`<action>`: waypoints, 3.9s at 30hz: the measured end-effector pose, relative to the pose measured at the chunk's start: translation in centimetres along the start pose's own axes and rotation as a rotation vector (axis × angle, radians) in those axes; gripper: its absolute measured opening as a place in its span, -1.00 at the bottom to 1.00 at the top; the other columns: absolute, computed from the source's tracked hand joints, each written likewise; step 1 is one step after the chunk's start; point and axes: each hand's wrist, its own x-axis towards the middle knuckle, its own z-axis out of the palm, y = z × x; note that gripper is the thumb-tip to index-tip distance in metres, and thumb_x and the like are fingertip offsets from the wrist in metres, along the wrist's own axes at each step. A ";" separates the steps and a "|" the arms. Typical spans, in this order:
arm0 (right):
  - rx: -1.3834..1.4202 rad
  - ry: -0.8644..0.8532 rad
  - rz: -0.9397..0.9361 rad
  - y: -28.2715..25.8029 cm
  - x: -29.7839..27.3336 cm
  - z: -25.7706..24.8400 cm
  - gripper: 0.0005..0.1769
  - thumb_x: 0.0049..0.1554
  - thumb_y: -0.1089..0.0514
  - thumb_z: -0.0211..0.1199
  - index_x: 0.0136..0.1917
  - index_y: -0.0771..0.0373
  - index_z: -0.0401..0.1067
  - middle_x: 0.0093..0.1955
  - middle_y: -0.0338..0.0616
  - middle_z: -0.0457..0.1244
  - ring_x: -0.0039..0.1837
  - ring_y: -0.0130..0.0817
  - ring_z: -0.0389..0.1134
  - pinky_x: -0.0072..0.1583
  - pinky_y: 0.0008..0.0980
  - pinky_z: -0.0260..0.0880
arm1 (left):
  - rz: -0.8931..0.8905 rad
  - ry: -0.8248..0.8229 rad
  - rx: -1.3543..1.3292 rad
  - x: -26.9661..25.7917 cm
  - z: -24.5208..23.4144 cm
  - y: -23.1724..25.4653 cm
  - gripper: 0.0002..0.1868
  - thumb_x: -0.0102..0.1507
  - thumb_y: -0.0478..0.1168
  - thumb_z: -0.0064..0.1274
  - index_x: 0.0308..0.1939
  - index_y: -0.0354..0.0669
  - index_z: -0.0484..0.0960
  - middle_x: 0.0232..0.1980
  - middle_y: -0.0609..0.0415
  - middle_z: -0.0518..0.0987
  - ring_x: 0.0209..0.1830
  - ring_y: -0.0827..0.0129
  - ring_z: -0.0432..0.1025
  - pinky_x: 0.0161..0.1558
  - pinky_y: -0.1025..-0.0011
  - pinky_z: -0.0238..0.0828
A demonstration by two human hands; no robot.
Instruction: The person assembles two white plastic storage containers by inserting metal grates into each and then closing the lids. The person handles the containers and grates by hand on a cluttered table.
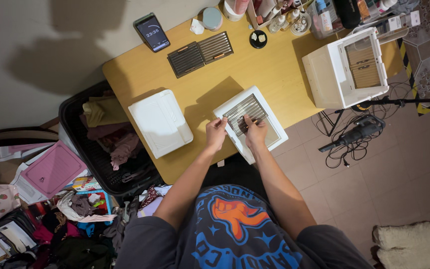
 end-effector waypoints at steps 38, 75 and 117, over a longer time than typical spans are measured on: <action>-0.072 -0.019 0.034 -0.6 -0.5 0.1 -0.93 0.20 0.27 0.31 -0.11 0.27 0.44 -0.18 -0.14 0.37 -0.19 -0.38 0.41 -0.15 -0.31 0.50 | 0.070 -0.010 -0.003 -1.3 0.2 0.9 -0.66 0.41 -0.13 0.04 -0.36 -0.31 0.53 -0.52 0.23 0.37 -0.57 0.58 0.23 -0.51 0.48 0.24; -1.200 -0.070 -0.713 -9.0 -0.4 -4.0 -0.53 0.09 0.19 0.34 0.22 0.50 0.47 0.11 0.34 0.38 0.19 0.12 0.44 0.24 -0.14 0.42 | 0.351 0.102 0.152 -2.3 1.6 -0.4 -0.51 0.23 -0.45 0.14 0.26 -0.44 0.51 -0.07 -0.06 0.70 -0.24 0.43 0.58 -0.18 0.47 0.53; -1.463 -0.739 -0.223 -4.7 34.7 15.3 -0.16 0.15 -0.04 0.39 0.46 0.51 0.15 0.34 0.28 0.23 0.30 -0.05 0.33 0.19 -0.25 0.39 | 0.286 0.175 0.676 30.1 7.1 3.6 -0.19 0.25 -0.08 0.15 0.43 -0.52 0.21 0.48 -0.48 0.17 0.49 -0.26 0.11 0.44 0.12 0.04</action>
